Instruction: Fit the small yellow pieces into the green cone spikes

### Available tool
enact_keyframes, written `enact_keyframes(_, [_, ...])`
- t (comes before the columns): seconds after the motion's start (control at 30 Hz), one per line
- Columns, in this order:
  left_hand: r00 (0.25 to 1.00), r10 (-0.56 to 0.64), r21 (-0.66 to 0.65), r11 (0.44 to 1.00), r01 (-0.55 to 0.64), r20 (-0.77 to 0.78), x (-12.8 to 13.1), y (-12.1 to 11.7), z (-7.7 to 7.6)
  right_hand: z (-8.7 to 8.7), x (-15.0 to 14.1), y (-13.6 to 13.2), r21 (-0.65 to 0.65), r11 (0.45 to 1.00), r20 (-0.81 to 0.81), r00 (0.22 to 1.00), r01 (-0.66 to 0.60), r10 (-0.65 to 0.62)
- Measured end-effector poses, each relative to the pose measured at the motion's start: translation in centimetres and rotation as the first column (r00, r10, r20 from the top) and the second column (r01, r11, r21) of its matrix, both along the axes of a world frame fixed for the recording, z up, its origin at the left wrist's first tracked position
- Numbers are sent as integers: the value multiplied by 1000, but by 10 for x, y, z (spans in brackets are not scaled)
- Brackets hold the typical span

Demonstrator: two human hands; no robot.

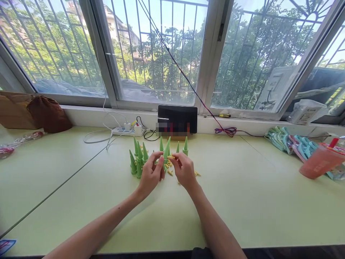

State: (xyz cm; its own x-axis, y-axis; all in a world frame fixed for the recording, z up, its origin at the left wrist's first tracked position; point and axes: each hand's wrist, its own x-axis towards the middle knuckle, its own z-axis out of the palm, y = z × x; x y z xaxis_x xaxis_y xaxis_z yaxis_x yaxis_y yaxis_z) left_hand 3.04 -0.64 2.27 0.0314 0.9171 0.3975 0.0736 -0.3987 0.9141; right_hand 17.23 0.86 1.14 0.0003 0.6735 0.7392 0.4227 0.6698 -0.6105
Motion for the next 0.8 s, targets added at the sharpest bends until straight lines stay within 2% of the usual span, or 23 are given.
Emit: enact_keyframes(0.8, [999,-53,-14,999,53,-3,-2,1,-3,-3,3,2,-51,998,36,999,-25,27])
